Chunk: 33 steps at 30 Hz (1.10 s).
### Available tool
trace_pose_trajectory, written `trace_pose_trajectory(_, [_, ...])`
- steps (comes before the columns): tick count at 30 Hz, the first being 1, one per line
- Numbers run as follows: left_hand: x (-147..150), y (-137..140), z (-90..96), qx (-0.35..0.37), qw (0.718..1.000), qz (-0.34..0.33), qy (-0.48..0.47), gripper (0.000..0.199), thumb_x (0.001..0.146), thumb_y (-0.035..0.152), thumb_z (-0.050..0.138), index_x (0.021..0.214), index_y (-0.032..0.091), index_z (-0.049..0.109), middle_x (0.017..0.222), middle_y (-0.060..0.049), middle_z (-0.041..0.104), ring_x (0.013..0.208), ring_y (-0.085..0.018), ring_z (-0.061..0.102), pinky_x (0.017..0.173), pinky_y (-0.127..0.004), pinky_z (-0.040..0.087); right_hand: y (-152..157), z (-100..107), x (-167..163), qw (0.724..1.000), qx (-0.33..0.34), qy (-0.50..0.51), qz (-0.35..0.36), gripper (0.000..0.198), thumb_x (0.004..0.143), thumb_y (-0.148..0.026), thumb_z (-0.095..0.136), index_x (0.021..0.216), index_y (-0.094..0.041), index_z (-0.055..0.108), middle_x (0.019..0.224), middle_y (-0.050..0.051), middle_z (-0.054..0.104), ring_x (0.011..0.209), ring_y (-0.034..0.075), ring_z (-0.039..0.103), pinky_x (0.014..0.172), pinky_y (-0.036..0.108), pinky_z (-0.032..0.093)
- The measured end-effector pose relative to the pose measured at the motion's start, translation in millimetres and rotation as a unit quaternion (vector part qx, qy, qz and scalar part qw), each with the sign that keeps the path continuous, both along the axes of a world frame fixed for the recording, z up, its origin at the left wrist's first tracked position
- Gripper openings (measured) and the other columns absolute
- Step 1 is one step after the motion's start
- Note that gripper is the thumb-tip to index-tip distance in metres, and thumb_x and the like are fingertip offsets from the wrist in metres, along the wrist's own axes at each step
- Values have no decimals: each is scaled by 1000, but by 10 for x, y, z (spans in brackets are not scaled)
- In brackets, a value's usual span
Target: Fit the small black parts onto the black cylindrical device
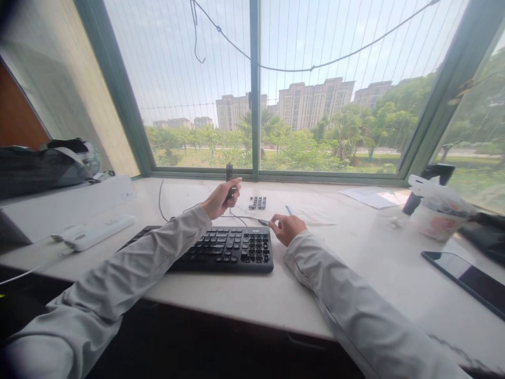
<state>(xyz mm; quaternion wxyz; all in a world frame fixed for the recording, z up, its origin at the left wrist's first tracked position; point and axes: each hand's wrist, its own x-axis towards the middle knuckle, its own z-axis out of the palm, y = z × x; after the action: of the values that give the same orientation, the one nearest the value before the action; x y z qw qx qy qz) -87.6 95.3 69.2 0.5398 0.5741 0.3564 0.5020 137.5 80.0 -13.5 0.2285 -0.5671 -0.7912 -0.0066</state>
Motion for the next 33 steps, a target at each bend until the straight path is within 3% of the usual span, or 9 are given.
trace_pose_trajectory(3, [-34, -150, -58, -66, 985, -20, -160, 36, 72, 36, 59, 58, 19, 30, 54, 4, 39, 37, -4, 28, 36, -19, 16, -91, 29, -85, 998, 8, 33, 44, 34, 86, -50, 46, 85, -25, 68, 60, -2, 61, 55, 13, 51, 58, 26, 33])
trace_pose_trajectory(7, [29, -211, -208, -113, 954, -57, -273, 31, 70, 29, 56, 58, 19, 29, 53, 5, 36, 39, -4, 30, 37, -19, 21, -317, 115, -300, 981, -28, 125, 142, 42, 87, -55, 43, 86, -20, 66, 54, -2, 59, 51, 11, 49, 59, 25, 36])
trace_pose_trajectory(10, [140, -263, -306, -115, 940, -90, -307, 26, 71, 29, 56, 60, 18, 34, 55, 4, 38, 42, -5, 34, 39, -20, 25, -443, 153, -470, 953, -100, 198, 206, 50, 88, -59, 37, 91, -18, 66, 58, -1, 61, 57, 12, 52, 60, 25, 39])
trace_pose_trajectory(15, [273, -405, -355, -73, 935, -108, -331, 25, 74, 31, 56, 63, 18, 39, 56, 4, 37, 44, -5, 32, 42, -20, 26, -428, 106, -604, 887, -236, 305, 255, 59, 91, -60, 25, 91, -15, 64, 58, 2, 60, 56, 14, 49, 60, 28, 41])
trace_pose_trajectory(21, [283, -453, -350, -57, 932, -121, -337, 26, 77, 32, 57, 64, 18, 39, 56, 4, 34, 45, -6, 32, 43, -20, 26, -373, 83, -600, 847, -272, 369, 269, 51, 88, -62, 34, 75, -16, 53, 51, 0, 56, 49, 12, 43, 53, 26, 35])
trace_pose_trajectory(28, [277, -443, -350, -63, 928, -122, -345, 26, 78, 31, 57, 64, 18, 39, 56, 5, 31, 44, -5, 30, 42, -20, 25, -351, 43, -605, 858, -249, 366, 260, 50, 85, -64, 38, 74, -17, 50, 51, -1, 54, 50, 11, 45, 52, 25, 35])
trace_pose_trajectory(33, [267, -377, -352, -50, 933, -107, -340, 27, 78, 29, 60, 64, 17, 40, 56, 6, 29, 45, -5, 31, 43, -19, 27, -270, 24, -486, 910, -182, 304, 217, 51, 90, -59, 30, 88, -17, 59, 52, -2, 56, 53, 12, 48, 59, 26, 39])
